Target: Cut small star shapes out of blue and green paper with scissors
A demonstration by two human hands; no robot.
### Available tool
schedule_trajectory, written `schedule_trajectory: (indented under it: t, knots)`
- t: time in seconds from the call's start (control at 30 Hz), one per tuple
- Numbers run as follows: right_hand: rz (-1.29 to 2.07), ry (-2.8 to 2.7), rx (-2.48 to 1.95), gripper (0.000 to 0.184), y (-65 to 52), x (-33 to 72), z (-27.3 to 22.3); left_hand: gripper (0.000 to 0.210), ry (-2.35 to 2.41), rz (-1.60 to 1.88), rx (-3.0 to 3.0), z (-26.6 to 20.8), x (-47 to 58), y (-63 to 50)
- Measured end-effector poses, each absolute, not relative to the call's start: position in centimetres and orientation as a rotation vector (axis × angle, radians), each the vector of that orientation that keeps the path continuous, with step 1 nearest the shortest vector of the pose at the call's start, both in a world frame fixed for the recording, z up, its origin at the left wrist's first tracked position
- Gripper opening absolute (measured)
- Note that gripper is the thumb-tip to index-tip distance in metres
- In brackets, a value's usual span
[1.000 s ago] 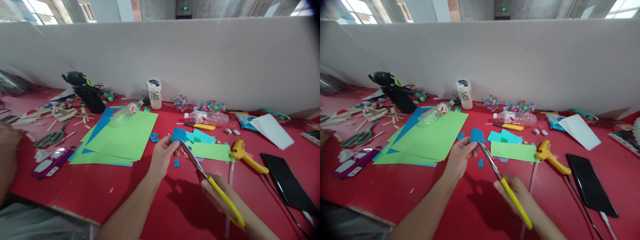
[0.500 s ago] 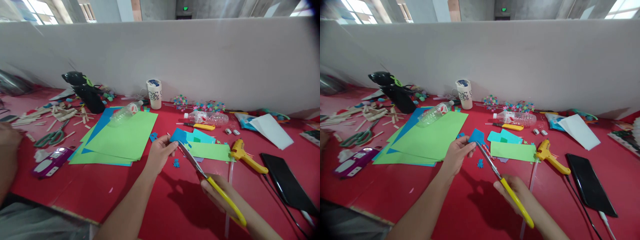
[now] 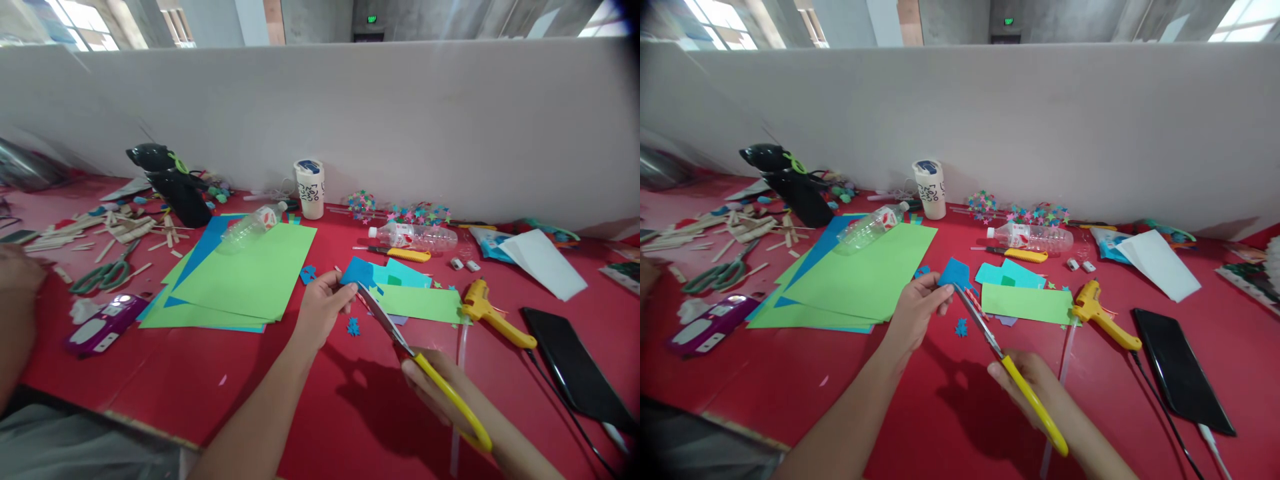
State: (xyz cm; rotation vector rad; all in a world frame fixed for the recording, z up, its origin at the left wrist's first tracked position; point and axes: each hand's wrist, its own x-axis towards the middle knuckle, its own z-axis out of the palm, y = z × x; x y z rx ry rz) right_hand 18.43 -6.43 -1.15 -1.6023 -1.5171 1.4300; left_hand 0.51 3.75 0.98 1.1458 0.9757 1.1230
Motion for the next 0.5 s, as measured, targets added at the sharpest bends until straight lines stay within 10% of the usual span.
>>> schedule_trajectory:
  t: [0.5]
  knots:
    - [1.417, -1.611, -1.616, 0.043, -5.99, 19.02, -1.69, 0.017, 0.957, 1.116, 1.112, 0.77, 0.52, 3.82]
